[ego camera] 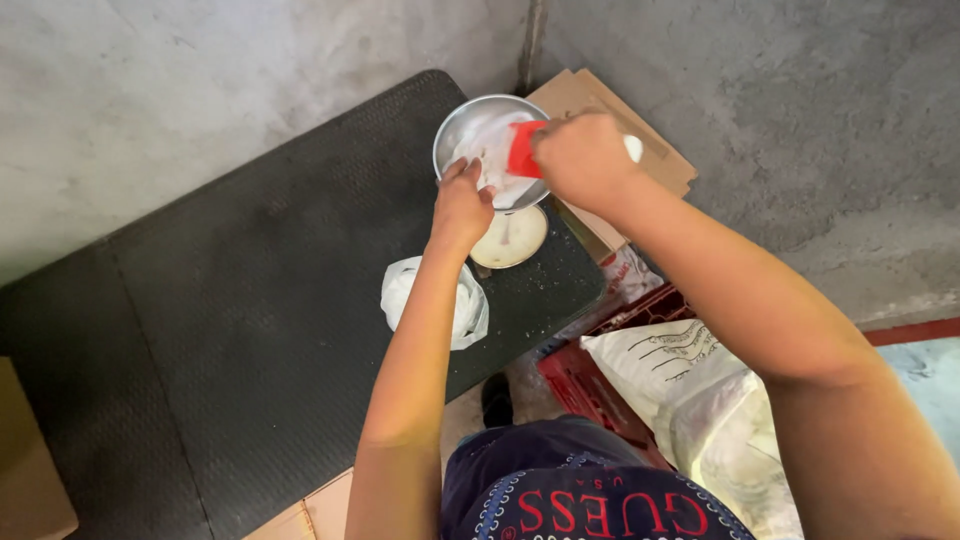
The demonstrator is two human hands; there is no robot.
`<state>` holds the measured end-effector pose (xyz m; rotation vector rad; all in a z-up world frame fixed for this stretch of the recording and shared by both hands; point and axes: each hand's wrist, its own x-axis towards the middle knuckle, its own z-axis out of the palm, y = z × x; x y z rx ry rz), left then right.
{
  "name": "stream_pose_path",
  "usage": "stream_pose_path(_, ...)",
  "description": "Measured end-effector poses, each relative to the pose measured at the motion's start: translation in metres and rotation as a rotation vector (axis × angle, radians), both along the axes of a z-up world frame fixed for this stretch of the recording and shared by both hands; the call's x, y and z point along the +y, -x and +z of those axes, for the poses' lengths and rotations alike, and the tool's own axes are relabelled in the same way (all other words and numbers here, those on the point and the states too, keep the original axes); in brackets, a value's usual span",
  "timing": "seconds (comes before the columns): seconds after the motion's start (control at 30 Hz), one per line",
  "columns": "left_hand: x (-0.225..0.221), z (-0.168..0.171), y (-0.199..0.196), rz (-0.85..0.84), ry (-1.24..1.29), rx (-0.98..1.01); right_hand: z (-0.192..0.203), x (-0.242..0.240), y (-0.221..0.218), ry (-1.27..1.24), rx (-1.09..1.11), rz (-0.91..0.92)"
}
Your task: Weighing powder on a mechanical scale and portioning it into small plastic bags.
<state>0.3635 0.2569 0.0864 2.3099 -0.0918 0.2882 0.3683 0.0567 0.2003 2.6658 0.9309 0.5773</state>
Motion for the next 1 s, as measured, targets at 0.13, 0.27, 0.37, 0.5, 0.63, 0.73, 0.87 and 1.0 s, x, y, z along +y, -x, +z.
stream_pose_path(0.13,0.005,-0.004,0.0,-0.016,0.005,-0.054,0.021,0.02,0.004,0.214,0.015,0.036)
stream_pose_path(0.27,0.006,0.011,0.021,0.02,0.124,-0.077,0.024,0.001,0.01,0.117,-0.114,0.027)
stream_pose_path(0.37,-0.001,0.019,0.042,0.037,0.199,-0.144,0.035,-0.022,0.039,-0.129,-0.078,0.032)
stream_pose_path(0.5,-0.028,0.025,0.08,0.03,0.264,-0.264,0.036,-0.064,0.09,-0.495,-0.025,0.015)
stream_pose_path(0.63,-0.071,0.029,0.127,-0.01,0.254,-0.341,0.006,-0.118,0.157,-0.845,0.064,-0.191)
stream_pose_path(0.73,-0.11,0.031,0.173,-0.091,0.3,-0.297,-0.034,-0.165,0.211,-1.126,0.092,-0.243)
stream_pose_path(0.87,-0.16,0.006,0.224,-0.185,0.315,-0.251,-0.072,-0.214,0.296,-1.432,0.162,-0.3)
stream_pose_path(1.0,-0.206,-0.034,0.274,-0.239,0.273,-0.218,-0.094,-0.265,0.387,-1.606,0.22,-0.436)
